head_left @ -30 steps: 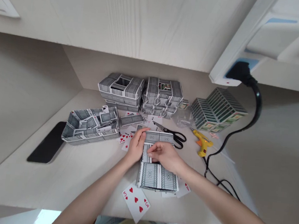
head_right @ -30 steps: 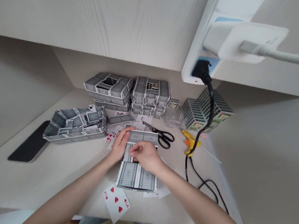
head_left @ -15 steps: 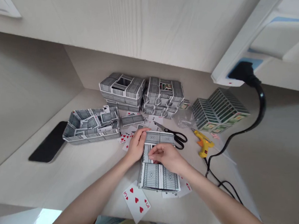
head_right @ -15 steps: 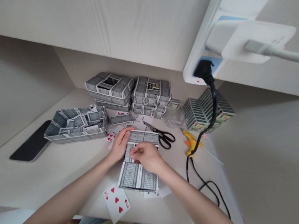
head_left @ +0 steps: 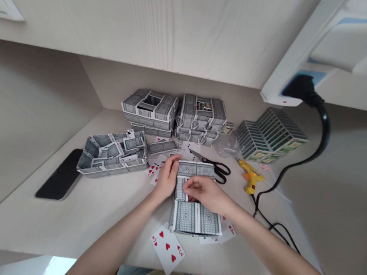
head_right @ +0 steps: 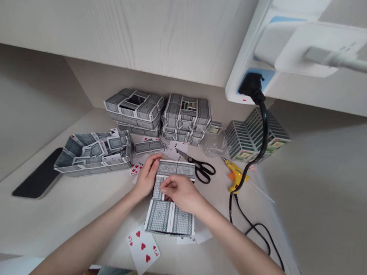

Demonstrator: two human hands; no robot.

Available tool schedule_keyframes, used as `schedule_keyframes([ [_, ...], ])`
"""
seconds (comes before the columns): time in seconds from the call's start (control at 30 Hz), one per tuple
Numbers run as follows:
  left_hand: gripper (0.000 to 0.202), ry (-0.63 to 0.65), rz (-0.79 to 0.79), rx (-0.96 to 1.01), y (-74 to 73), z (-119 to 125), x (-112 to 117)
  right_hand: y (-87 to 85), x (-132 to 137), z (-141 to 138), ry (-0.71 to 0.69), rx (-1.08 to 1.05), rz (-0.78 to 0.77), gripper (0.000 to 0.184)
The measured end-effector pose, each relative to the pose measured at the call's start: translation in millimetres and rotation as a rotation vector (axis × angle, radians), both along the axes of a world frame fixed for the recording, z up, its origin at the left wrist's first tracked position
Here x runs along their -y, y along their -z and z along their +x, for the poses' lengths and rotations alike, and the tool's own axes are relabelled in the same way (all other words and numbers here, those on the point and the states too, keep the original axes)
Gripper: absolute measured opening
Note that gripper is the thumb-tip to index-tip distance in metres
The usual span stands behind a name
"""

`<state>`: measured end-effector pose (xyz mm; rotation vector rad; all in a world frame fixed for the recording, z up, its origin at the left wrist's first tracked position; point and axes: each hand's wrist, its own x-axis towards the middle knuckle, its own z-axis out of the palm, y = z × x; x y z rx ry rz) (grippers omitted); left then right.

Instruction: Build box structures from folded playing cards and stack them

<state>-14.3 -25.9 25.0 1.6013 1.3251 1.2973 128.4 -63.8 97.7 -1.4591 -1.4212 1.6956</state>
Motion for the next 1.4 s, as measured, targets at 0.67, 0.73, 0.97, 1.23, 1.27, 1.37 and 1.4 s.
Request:
schedule_keyframes([
  [0.67, 0.041, -0.142, 0.136, -0.570, 23.6, -24, -22, 34.3, 9, 64, 0.498, 0.302, 0.459, 0.047],
  [0.73, 0.035, -0.171, 0.141, -0.557, 24.4, -24, -22, 38.4, 13, 61, 0.521, 0.283, 0.434, 0.050],
  [0.97, 0.014, -0.155, 0.131, -0.556, 25.2, -19, -21, 47.4, 20, 41, 0.542, 0.210, 0.405, 0.056],
  [1.23, 0.014, -0.144, 0.119, -0.551, 11.6, -21, -19, 48.1, 10, 36, 0.412, 0.167, 0.458, 0.073],
  [1.27, 0.015, -0.122, 0.101, -0.573, 9.7, -22, -19, 46.5, 7, 37, 0.377, 0.169, 0.448, 0.072],
  [1.37, 0.017, -0.094, 0.058, -0.638, 6.3, -23, -18, 45.3, -7, 42, 0.370, 0.113, 0.418, 0.062],
  [1.4, 0.018, -0.104, 0.064, -0.654, 6.1, -23, -18, 46.5, -13, 43, 0.416, 0.081, 0.434, 0.057],
])
